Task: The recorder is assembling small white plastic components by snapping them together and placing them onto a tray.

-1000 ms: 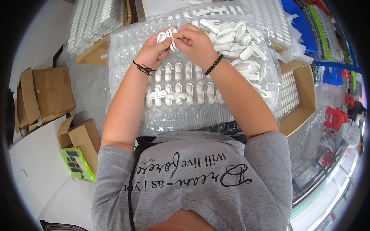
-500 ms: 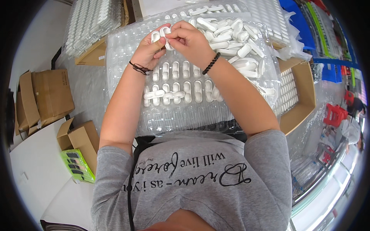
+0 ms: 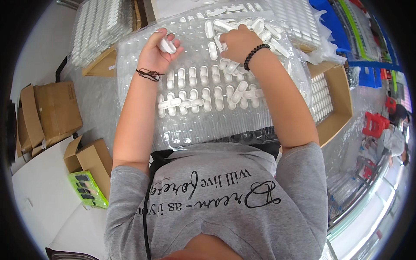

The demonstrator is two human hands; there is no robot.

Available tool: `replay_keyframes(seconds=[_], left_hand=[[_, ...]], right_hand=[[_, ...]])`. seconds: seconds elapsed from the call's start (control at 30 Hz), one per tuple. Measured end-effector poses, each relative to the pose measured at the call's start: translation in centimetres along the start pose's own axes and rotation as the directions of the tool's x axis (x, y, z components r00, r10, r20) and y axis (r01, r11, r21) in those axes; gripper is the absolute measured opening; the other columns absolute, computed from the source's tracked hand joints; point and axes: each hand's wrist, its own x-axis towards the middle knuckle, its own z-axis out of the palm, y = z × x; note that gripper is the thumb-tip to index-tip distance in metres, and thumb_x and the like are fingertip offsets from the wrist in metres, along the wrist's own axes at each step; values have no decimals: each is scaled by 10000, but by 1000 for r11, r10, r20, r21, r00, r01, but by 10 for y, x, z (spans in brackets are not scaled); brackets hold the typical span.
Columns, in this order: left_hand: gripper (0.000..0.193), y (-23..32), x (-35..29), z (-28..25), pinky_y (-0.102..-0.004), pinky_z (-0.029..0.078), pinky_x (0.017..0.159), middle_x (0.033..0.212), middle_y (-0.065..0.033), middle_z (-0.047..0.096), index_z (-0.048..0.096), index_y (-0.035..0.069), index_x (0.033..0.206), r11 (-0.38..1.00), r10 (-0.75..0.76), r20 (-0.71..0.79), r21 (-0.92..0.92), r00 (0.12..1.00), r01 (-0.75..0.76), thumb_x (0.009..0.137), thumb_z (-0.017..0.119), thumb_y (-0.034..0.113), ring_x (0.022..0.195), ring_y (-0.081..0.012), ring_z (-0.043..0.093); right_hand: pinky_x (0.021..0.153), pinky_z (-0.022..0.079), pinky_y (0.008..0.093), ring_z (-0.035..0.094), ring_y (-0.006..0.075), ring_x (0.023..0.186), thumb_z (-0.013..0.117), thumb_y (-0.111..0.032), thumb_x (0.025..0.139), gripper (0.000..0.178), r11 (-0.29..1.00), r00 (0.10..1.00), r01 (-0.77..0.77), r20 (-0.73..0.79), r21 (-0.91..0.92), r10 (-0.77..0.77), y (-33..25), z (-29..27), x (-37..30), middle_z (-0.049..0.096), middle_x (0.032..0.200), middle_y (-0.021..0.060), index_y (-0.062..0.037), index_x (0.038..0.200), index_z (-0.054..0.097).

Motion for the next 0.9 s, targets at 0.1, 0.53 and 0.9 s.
replay_keyframes(seconds=[0.1, 0.53, 0.9], left_hand=[[271, 12, 0, 3, -403, 581, 672, 911, -50, 578, 515, 108, 1050, 991, -39, -2, 127, 999, 39, 808, 636, 90, 747, -183, 627], [218, 16, -73, 31, -216, 295, 405, 864, -29, 534, 557, 49, 1047, 901, -136, -71, 405, 988, 153, 836, 608, 70, 553, -77, 425], [304, 7, -94, -13, -177, 312, 413, 927, -60, 629, 572, 63, 1076, 982, -38, -106, 181, 994, 57, 944, 609, 333, 565, -55, 431]], right_hand=[[876, 453, 406, 561, 265, 952, 664, -238, 805, 172, 998, 1000, -2, -15, -65, 1, -6, -3, -3, 669, 884, 57, -109, 912, 705], [740, 469, 376, 571, 275, 830, 620, -54, 796, 78, 750, 905, 357, -404, 557, -131, -50, -14, -13, 542, 889, 113, -20, 803, 550], [691, 475, 325, 545, 261, 804, 603, -14, 845, 83, 476, 880, 462, -454, 748, -141, -123, 3, -41, 511, 953, 99, -25, 917, 563]])
